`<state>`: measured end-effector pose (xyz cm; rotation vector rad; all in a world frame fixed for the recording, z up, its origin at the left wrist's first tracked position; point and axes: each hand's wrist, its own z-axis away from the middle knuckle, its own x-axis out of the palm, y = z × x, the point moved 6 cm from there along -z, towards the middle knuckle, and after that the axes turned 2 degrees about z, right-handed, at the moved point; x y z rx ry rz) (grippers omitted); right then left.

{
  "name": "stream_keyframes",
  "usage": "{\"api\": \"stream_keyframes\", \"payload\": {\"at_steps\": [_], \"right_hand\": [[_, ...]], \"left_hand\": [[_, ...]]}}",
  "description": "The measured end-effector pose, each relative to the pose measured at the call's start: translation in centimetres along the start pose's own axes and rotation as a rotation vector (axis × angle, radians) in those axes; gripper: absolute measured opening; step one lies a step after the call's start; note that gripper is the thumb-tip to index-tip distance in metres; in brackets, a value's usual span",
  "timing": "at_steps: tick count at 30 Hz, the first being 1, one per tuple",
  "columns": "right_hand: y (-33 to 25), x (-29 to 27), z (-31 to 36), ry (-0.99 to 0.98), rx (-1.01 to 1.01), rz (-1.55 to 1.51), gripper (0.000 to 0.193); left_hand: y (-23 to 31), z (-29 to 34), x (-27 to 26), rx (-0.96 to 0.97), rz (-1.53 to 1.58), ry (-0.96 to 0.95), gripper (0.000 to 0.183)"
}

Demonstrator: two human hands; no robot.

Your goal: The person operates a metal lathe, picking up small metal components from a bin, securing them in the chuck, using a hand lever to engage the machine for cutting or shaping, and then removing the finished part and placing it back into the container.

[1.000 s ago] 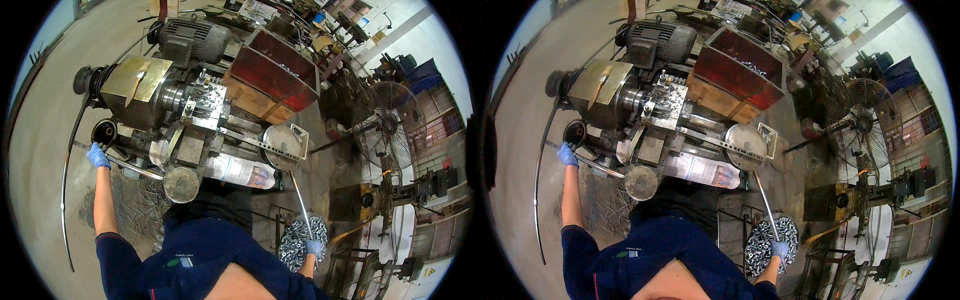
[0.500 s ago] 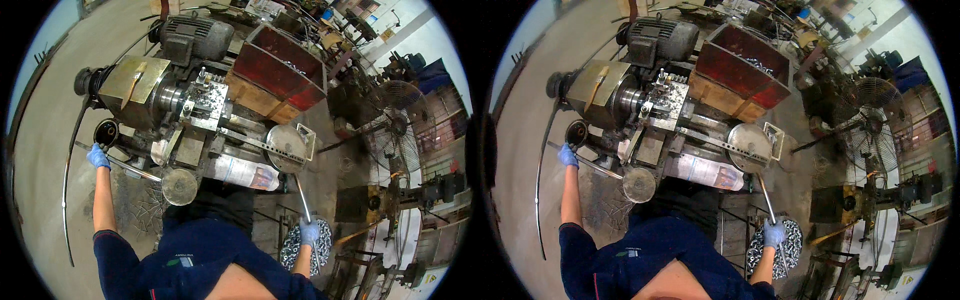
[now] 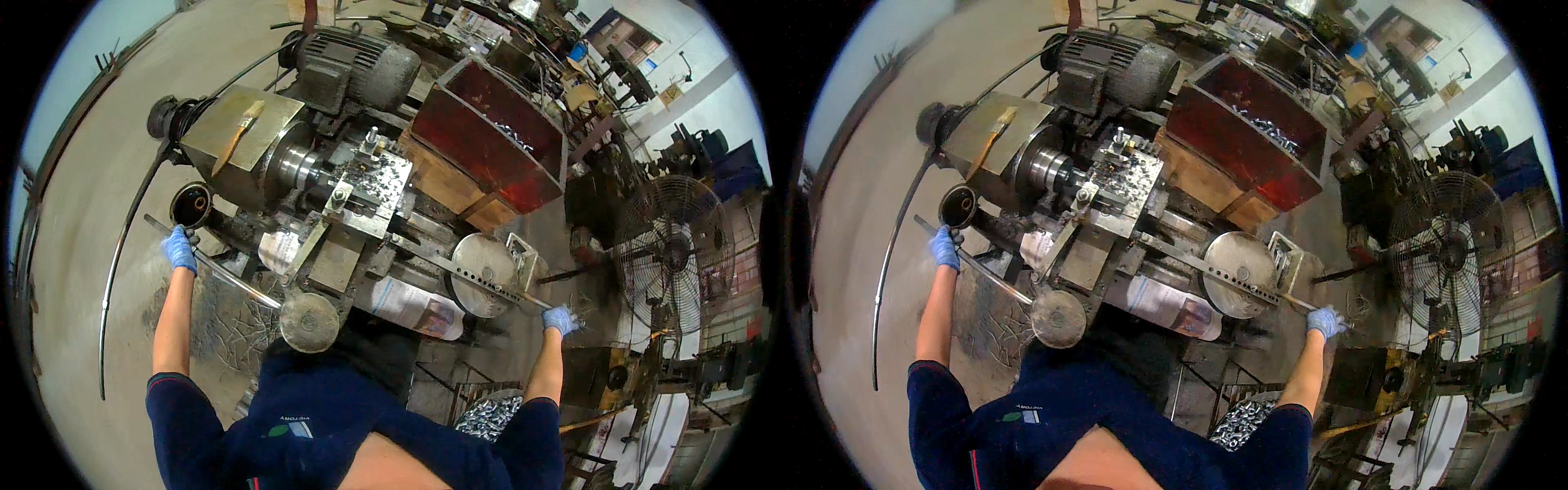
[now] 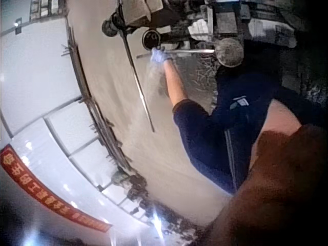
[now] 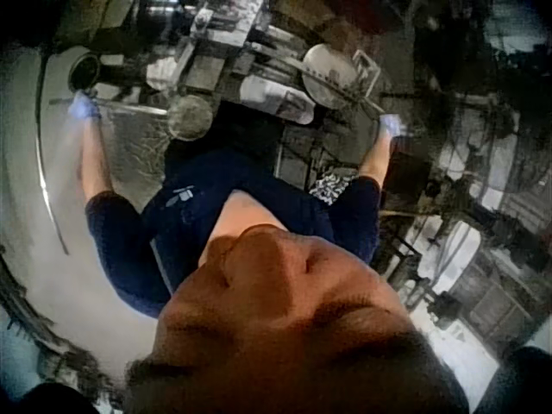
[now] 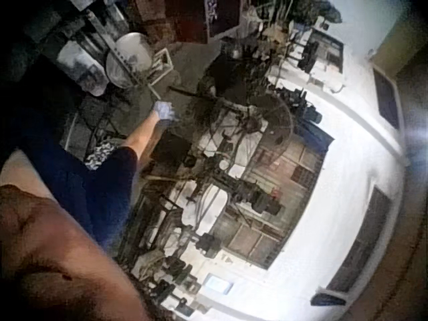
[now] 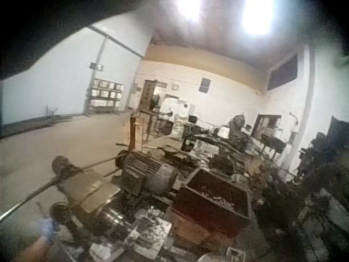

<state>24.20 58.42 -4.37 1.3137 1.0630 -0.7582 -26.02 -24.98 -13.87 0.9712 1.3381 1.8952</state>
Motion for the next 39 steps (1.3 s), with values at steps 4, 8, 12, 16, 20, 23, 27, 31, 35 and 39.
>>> {"api": "stream_keyframes", "payload": {"at_steps": [4, 8, 12, 16, 20, 23, 27, 31, 35, 39], "right_hand": [[-4.3, -2.8, 3.6, 0.046, -0.108, -0.069, 0.070], [-3.1, -0.2, 9.4, 0.344, -0.233, -0.341, 0.079], [-2.2, 3.6, 15.7, -0.077, -0.233, -0.407, 0.066], [-2.2, 5.8, 18.3, -0.136, -0.293, -0.633, 0.052], [-3.4, 4.7, 20.8, -0.186, -0.349, -0.727, 0.047], [-4.7, 3.5, 21.9, -0.264, -0.348, -0.867, 0.045], [-7.2, -9.3, 22.2, 0.020, -0.581, -0.793, 0.036], [-14.0, -19.1, 21.9, 0.057, -0.800, -0.965, 0.029], [-23.0, -28.9, 27.7, 0.037, -1.090, -0.984, 0.031], [-32.2, -33.8, 32.7, 0.296, -1.368, -0.850, 0.048]], "left_hand": [[0.3, 0.6, -1.6, -0.045, -0.141, -0.151, 0.028], [-6.4, -5.7, -9.0, -0.207, 0.057, -0.038, 0.042], [-11.4, -4.3, -5.4, 0.522, -1.177, -0.505, 0.045], [-11.6, 1.8, 0.7, 0.799, -1.838, -0.940, 0.052], [-12.2, 5.3, -1.7, 0.539, -1.383, -0.386, 0.041], [-17.8, 1.6, -4.1, 0.575, -1.338, -0.357, 0.031], [-8.9, 5.2, -0.1, 0.511, -1.856, -0.863, 0.029], [-11.2, 3.4, -1.8, 0.553, -1.793, -0.804, 0.029], [-6.0, 3.0, -3.0, 0.477, -1.558, -0.808, 0.031], [7.2, 1.2, -4.9, 0.397, -1.216, -0.574, 0.034]]}}
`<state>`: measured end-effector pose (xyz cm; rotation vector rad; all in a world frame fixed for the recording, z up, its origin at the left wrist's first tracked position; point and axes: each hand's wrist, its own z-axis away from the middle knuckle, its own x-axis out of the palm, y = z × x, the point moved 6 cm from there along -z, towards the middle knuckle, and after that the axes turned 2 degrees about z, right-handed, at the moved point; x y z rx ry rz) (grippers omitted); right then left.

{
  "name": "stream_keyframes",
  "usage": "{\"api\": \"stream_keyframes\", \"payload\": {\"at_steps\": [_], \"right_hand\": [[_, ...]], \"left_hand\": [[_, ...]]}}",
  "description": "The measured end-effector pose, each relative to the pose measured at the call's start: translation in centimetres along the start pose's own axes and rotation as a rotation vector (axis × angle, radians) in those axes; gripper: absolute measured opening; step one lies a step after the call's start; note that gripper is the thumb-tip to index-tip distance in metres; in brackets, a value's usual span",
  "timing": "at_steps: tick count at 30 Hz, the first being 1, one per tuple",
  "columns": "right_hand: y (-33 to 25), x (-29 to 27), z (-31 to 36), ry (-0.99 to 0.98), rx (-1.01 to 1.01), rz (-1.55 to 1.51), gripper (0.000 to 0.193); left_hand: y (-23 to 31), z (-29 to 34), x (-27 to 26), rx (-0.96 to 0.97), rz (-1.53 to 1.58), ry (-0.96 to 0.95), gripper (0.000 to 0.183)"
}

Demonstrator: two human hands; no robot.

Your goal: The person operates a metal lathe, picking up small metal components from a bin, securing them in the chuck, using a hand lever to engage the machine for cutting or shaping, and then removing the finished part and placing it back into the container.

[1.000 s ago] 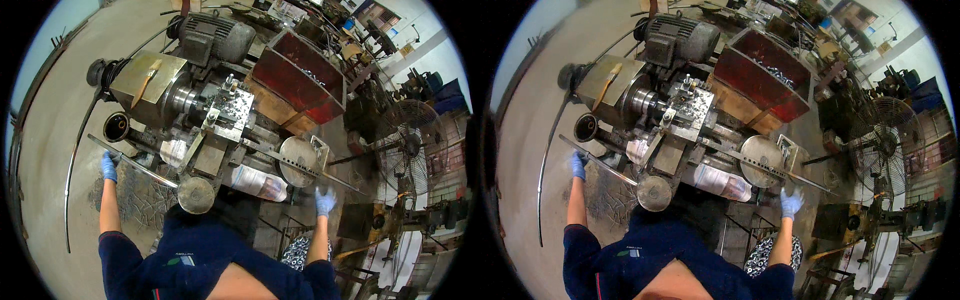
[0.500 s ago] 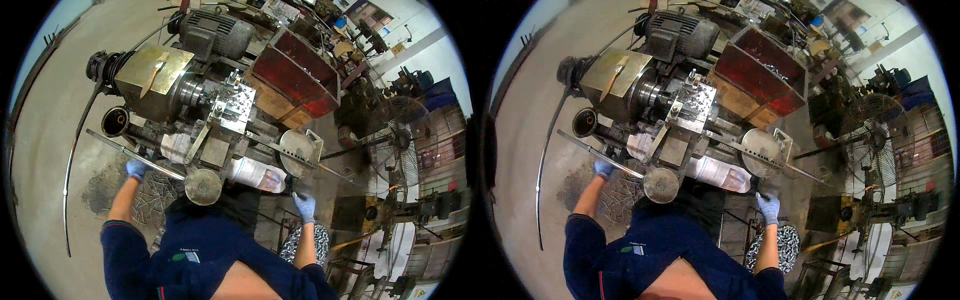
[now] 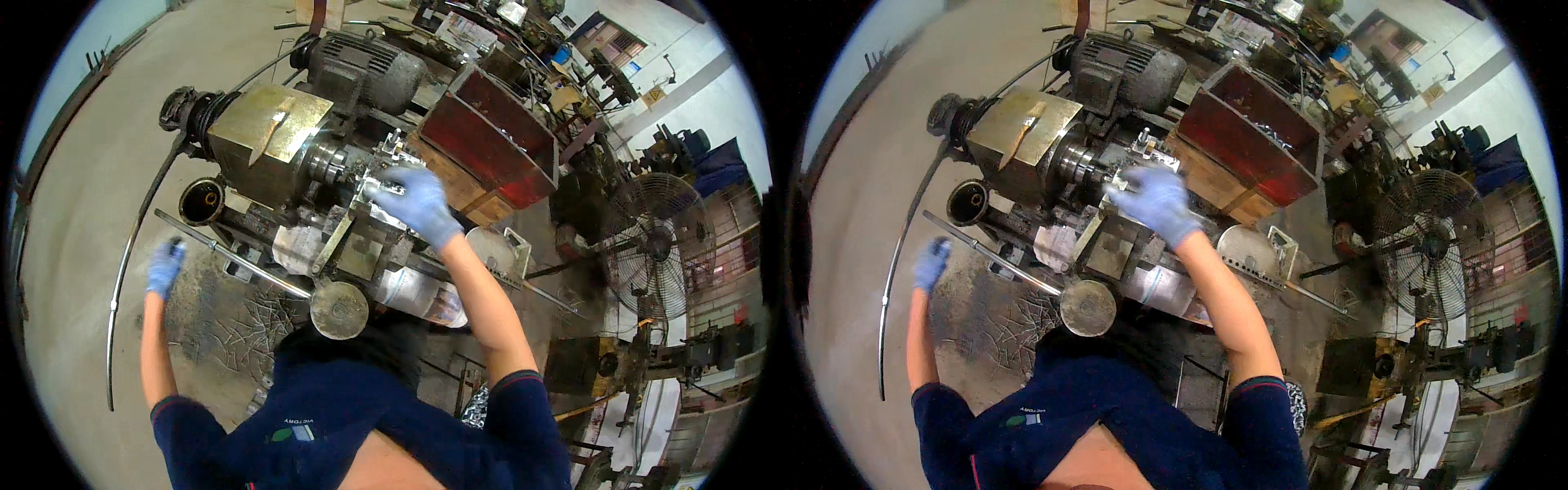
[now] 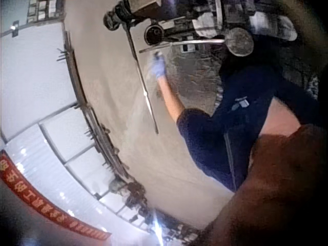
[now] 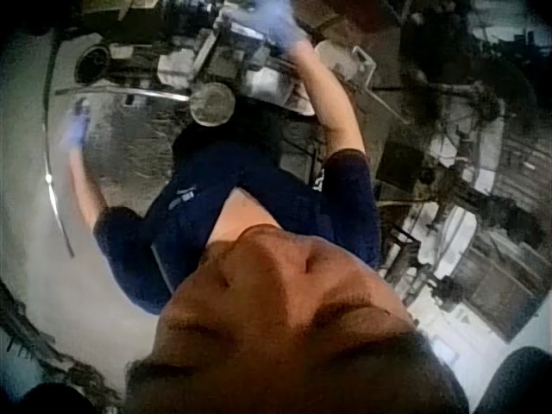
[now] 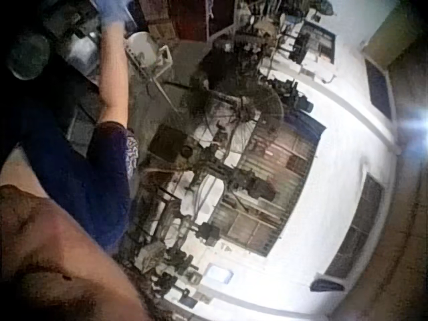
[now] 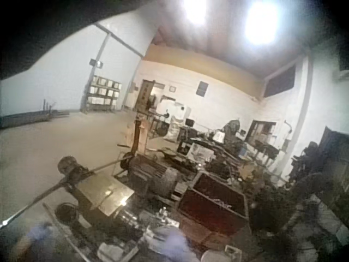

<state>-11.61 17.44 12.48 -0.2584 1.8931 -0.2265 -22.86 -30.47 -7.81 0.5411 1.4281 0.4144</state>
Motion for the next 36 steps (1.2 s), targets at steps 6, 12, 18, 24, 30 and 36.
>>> {"api": "stream_keyframes", "payload": {"at_steps": [6, 12, 18, 24, 30, 36], "right_hand": [[-4.6, 8.5, -6.2, -0.497, -0.084, 0.333, 0.059], [-3.5, 8.5, -5.7, -0.357, -0.099, 0.183, 0.052], [-4.1, 8.3, -5.7, -0.359, -0.038, 0.091, 0.045], [-2.6, 8.2, -5.6, -0.314, -0.004, 0.211, 0.045], [3.1, -3.3, -2.1, 0.083, 0.257, -0.062, 0.050], [16.3, -12.7, 0.0, 0.432, 0.395, 0.432, 0.055]], "left_hand": [[-5.8, 3.9, -16.3, -0.013, -0.148, 0.556, 0.042], [-0.1, 5.8, -7.3, -0.235, -0.430, 0.285, 0.055], [-0.1, 6.6, -5.7, -0.248, -0.316, 0.271, 0.047], [0.5, -0.8, -4.3, -0.158, 0.387, -0.057, 0.023], [0.4, -0.9, -4.6, -0.133, 0.461, -0.054, 0.024], [2.8, -2.5, -4.0, 0.000, 0.477, -0.088, 0.026]]}}
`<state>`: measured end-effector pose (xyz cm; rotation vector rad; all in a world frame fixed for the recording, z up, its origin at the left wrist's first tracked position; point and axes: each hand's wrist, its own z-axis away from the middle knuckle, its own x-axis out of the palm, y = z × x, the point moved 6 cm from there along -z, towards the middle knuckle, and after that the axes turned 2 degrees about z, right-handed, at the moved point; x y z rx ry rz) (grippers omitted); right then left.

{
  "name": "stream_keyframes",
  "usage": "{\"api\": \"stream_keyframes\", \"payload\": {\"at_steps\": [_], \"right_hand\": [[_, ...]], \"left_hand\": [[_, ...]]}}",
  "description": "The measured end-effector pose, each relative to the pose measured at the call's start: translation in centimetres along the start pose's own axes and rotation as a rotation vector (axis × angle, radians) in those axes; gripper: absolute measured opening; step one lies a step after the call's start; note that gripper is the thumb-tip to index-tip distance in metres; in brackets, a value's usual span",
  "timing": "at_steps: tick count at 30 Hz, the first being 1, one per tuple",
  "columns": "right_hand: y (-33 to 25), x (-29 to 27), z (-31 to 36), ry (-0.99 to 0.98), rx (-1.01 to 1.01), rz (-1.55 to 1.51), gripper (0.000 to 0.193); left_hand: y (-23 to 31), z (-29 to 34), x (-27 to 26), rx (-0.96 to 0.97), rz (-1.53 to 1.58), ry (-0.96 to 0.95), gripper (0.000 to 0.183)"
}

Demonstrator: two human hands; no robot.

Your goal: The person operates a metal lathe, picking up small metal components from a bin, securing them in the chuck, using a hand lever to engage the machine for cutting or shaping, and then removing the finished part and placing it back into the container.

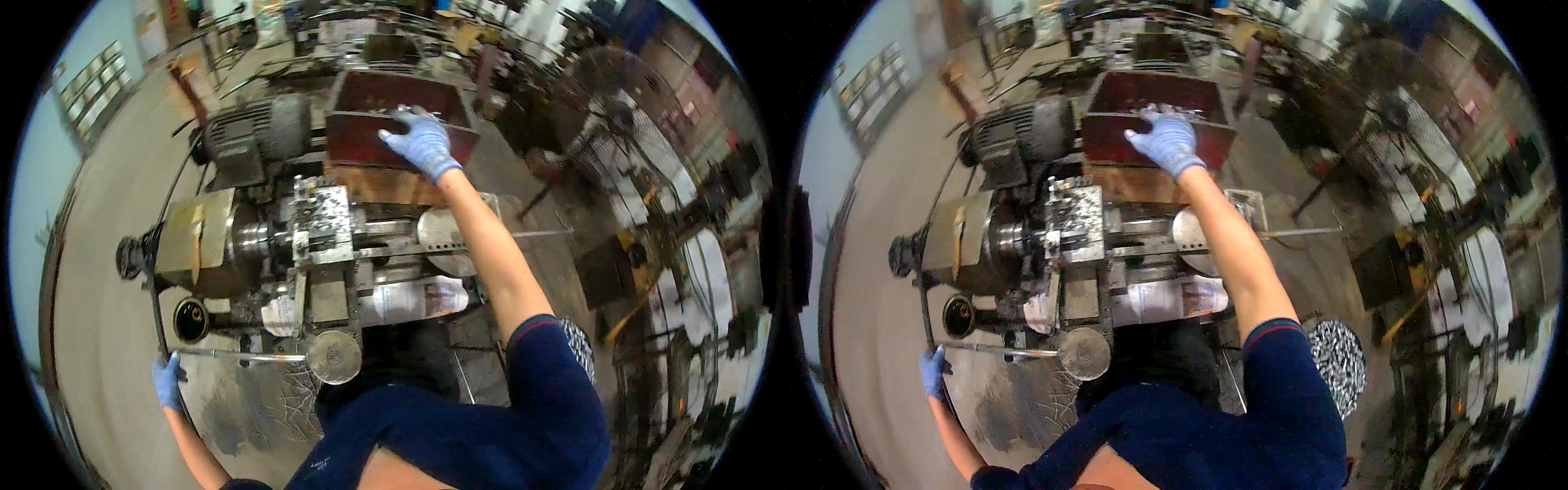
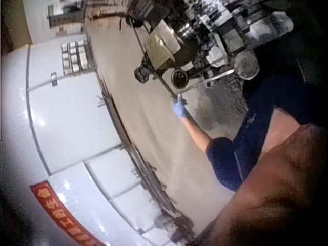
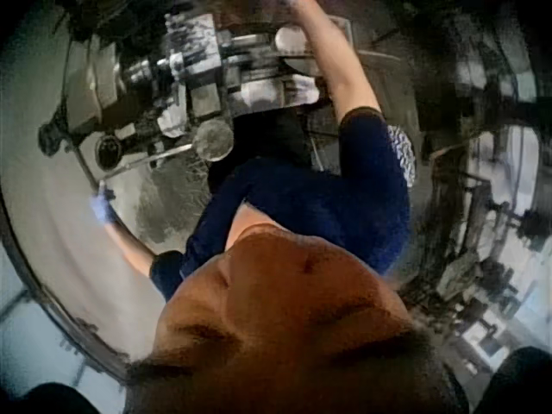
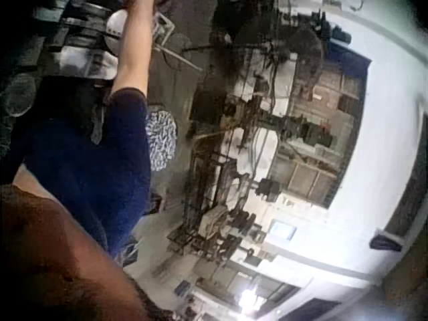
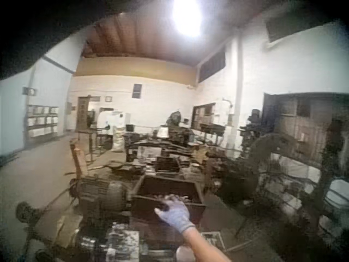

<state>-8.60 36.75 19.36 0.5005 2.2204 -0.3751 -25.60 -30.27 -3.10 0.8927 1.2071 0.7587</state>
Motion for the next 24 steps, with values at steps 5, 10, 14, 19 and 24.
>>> {"api": "stream_keyframes", "payload": {"at_steps": [5, 10, 14, 19, 24], "right_hand": [[-0.4, -2.5, 7.3, 0.166, -0.048, -0.305, 0.052], [4.7, -1.8, 23.3, -0.087, 0.252, -0.464, 0.041], [15.1, -3.4, 37.8, -0.252, 0.649, -0.230, 0.048], [29.8, -6.2, 52.0, -0.723, 1.015, 0.326, 0.062], [35.3, -5.1, 54.6, -0.856, 1.078, 0.383, 0.054]], "left_hand": [[0.0, -0.8, -0.2, 0.006, 0.053, 0.016, 0.032], [4.2, 3.6, 1.1, -0.094, -0.097, -0.060, 0.047], [1.4, 2.0, -0.6, -0.206, -0.139, -0.063, 0.050], [0.2, 0.7, -0.3, -0.185, -0.144, -0.094, 0.050], [3.1, 2.4, 1.3, -0.123, -0.127, -0.047, 0.046]]}}
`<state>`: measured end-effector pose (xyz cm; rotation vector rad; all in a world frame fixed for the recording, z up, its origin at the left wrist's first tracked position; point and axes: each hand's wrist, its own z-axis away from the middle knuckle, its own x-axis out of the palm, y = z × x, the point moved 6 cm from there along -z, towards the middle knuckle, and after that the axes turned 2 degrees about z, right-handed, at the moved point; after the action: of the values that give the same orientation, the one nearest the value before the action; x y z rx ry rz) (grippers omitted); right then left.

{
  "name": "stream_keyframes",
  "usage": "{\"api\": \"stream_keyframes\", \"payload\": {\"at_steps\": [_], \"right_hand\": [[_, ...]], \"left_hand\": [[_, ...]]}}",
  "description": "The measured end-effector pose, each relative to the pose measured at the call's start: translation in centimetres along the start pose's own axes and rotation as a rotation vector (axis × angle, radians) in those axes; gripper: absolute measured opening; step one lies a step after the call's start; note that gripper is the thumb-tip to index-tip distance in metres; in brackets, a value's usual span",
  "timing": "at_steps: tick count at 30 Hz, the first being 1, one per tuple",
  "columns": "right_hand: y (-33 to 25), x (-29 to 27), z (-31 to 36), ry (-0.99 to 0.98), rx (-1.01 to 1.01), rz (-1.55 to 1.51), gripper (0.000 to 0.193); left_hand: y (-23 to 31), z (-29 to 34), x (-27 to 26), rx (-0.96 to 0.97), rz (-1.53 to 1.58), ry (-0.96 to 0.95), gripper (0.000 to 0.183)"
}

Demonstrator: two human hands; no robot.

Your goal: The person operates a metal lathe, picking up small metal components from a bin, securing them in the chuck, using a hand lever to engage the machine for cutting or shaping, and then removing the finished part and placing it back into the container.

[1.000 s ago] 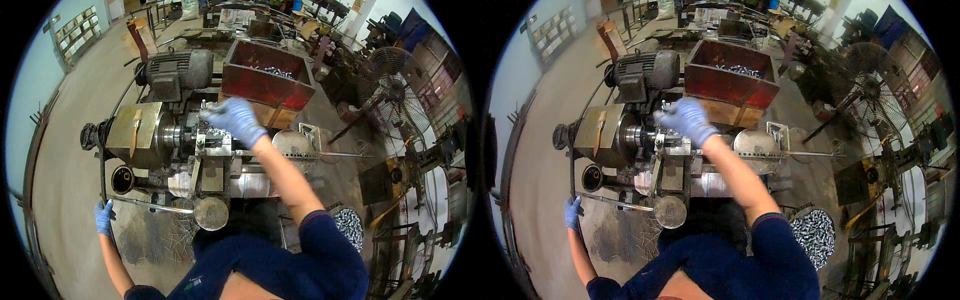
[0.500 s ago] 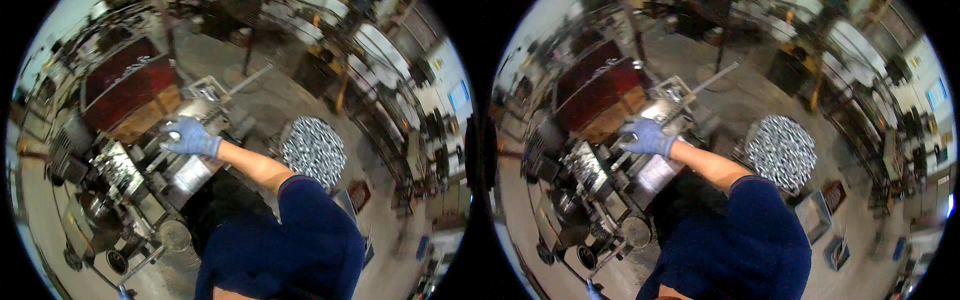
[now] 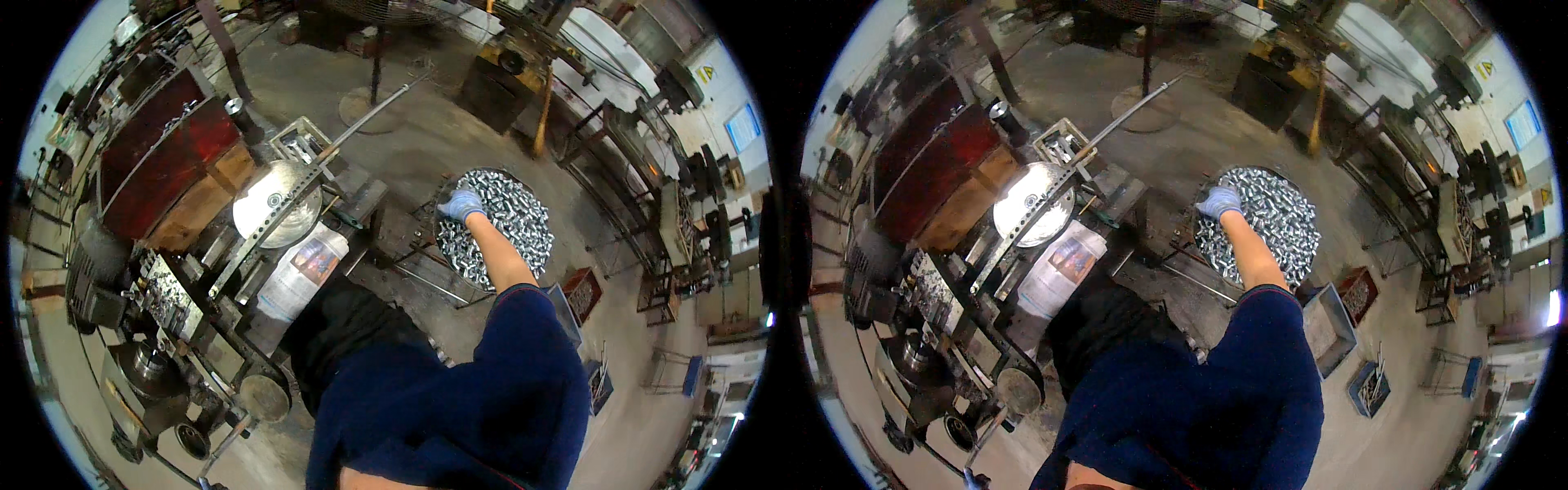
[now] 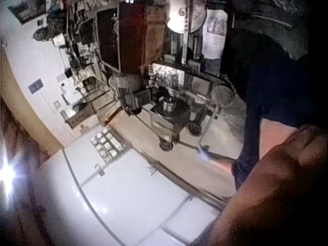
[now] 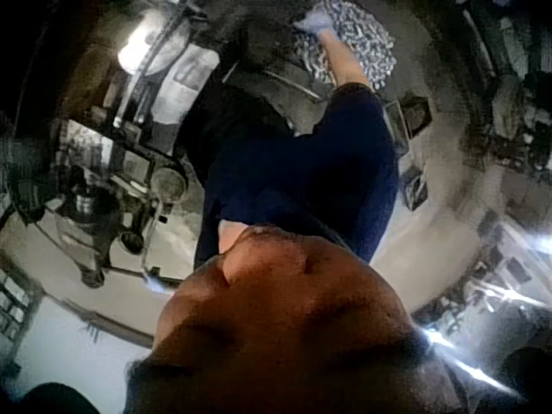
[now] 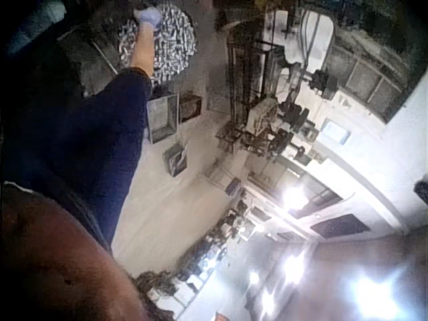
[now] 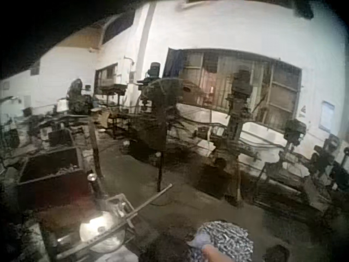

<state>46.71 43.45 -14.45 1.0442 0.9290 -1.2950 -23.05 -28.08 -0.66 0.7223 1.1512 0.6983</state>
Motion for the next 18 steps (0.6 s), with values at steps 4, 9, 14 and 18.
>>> {"api": "stream_keyframes", "payload": {"at_steps": [4, 9, 14, 18], "right_hand": [[-2.8, -0.1, -1.4, -0.098, -0.076, -0.021, 0.050], [-0.4, 0.7, -2.8, 0.059, -0.116, -0.004, 0.070], [1.8, -1.4, -0.3, 0.287, -0.195, -0.261, 0.058], [-9.0, -6.6, 7.6, 0.066, -0.423, -0.813, 0.035]], "left_hand": [[-7.6, -4.5, -5.4, -0.058, 0.003, 0.124, 0.039], [-7.7, -5.3, -4.6, -0.012, -0.049, 0.134, 0.041], [-1.1, -0.6, -2.5, 0.325, -1.120, 0.456, 0.034], [12.1, 6.6, 5.3, 0.507, -0.195, 0.096, 0.036]]}}
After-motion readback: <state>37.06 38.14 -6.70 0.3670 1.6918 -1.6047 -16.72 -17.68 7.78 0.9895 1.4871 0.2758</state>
